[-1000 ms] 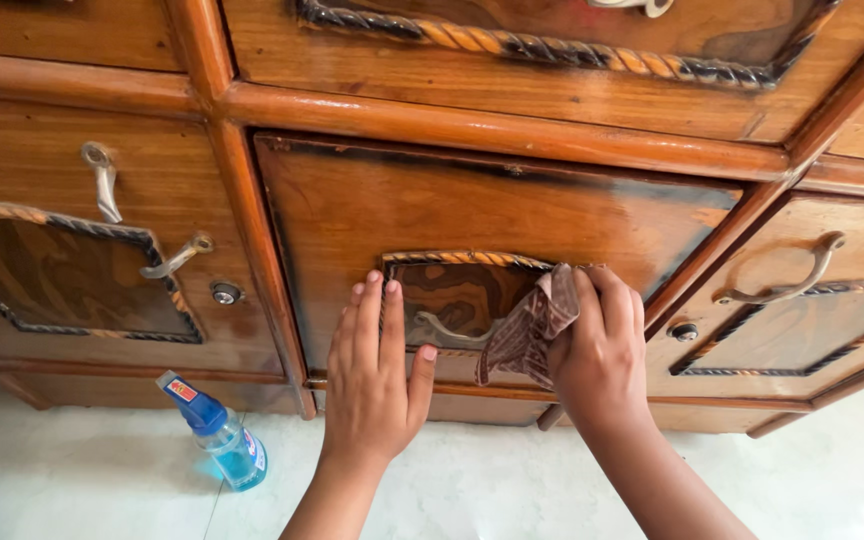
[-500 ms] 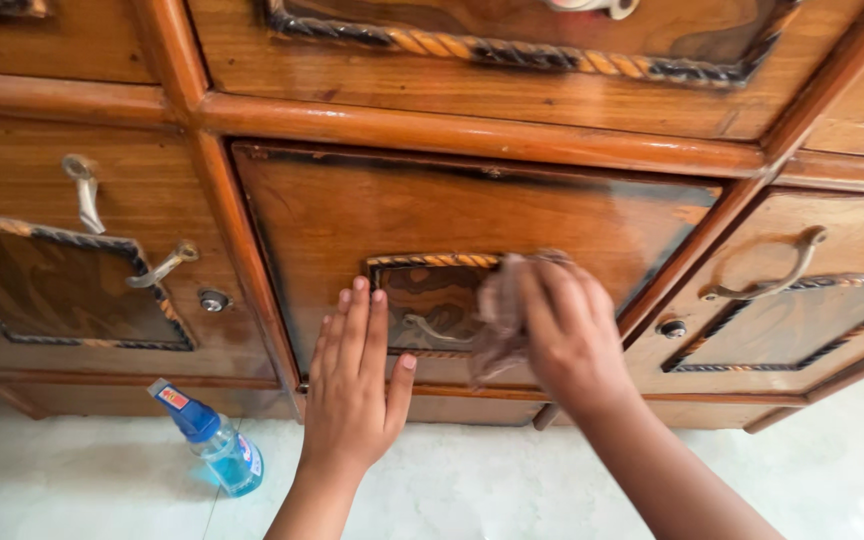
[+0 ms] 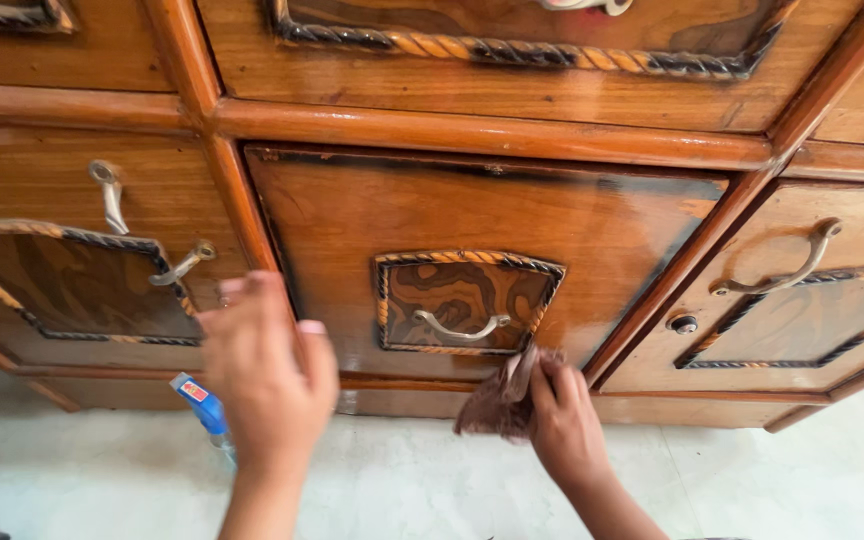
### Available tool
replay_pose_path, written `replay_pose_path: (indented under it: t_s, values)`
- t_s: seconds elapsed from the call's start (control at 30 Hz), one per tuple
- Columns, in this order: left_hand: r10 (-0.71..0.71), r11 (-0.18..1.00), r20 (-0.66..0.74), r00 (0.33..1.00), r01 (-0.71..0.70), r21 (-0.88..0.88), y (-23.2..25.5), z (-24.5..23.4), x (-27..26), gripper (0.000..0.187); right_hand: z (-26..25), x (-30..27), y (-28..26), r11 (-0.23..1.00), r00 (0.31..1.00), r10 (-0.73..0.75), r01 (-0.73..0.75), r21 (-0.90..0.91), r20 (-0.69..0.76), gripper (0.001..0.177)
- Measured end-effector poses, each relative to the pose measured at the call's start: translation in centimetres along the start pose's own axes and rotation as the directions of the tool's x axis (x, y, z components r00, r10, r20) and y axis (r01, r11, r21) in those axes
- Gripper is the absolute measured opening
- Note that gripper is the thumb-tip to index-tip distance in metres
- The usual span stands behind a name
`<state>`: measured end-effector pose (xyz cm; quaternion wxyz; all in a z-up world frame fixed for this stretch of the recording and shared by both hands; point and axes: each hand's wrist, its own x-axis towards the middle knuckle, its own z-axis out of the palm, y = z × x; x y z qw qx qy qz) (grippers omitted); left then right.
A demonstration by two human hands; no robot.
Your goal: The person wipes the surfaces and handles of a wooden dresser using a cloth and spray cleaner.
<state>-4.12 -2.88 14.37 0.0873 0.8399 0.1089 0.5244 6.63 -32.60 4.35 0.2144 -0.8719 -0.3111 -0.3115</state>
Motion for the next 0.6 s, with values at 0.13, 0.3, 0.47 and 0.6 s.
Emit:
replay_pose_path:
  t_s: [0.13, 0.3, 0.47, 0.6]
  values:
    - [-0.320, 0.880, -0.025, 0.947, 0.306, 0.363, -3.2, -3.6, 0.6, 0.080, 3.2, -5.0, -0.4, 0.983, 0.979, 0.115, -0.136, 0.119, 0.169, 0.052]
    - [-0.850, 0.524, 0.278, 0.448, 0.772, 0.359, -6.4, -5.2, 0.2, 0.129, 6.7, -9.8, -2.0, 0.941, 0.883, 0.224, -0.306, 0.145, 0.412, 0.051]
    - [-0.747, 0.593, 0.501, 0.437, 0.779, 0.204, -8.7, -2.3, -3.5, 0.110, 6.8, -10.1, -2.2, 0.925, 0.801, 0.196, -0.343, 0.164, 0.566, 0.060]
    - [-0.789, 0.603, 0.351, 0.503, 0.745, 0.287, -9.9, -0.2, -5.1, 0.102, 5.1, -8.8, -2.7, 0.912, 0.829, 0.141, -0.322, 0.254, 0.542, 0.058]
